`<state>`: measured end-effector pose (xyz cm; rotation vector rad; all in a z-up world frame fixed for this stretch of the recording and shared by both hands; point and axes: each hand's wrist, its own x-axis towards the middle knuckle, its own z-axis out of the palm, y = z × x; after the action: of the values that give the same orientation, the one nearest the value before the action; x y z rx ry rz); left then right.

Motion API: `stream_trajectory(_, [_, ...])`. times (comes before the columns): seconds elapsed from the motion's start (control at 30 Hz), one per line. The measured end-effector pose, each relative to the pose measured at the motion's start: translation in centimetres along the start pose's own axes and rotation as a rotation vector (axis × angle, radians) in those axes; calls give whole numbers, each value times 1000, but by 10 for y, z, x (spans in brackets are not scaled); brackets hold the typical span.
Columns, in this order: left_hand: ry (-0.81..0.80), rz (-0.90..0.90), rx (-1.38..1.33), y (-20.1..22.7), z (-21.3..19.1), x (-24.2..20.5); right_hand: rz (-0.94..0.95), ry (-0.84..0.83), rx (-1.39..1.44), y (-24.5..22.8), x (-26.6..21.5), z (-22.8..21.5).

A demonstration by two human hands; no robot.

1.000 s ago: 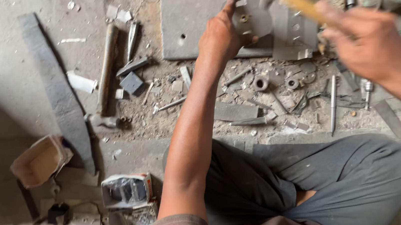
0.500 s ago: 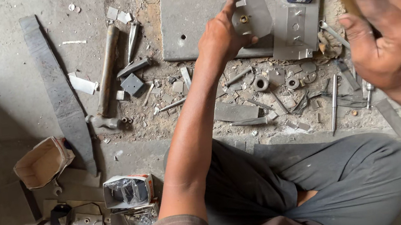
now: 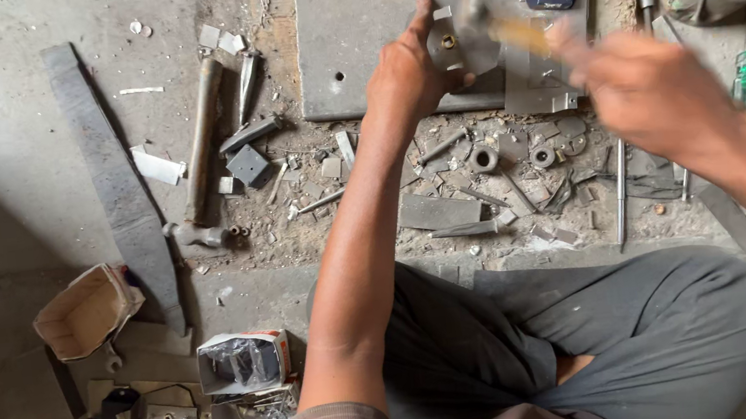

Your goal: The person sits on the floor and uses a hammer to tap a metal pin into a lock mechanism mounted on a metal plate. They repeatedly adjust the plate and hammer the pin to secure it, then inspect the assembly.

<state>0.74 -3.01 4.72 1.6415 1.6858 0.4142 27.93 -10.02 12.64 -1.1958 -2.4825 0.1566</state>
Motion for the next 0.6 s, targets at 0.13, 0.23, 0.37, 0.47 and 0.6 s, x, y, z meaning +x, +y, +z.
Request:
stream_trajectory(0.13, [29,47,-15,-1,2,0,21,-16,-50,-4,0,-22])
stream_trajectory(0.23, [47,69,-9,-4,5,3,-149,278,59,-8,1,-23])
stream_trajectory(0.37, [17,38,-25,-5,5,2,166,-316,-216,-16,0,-1])
stream_trajectory(0.47, [23,45,-25,-7,6,5,49,-135,-217,-3,3,-11])
stream_trajectory(0.6, [34,61,-47,-10,9,8,-52,145,3,-1,-5,-23])
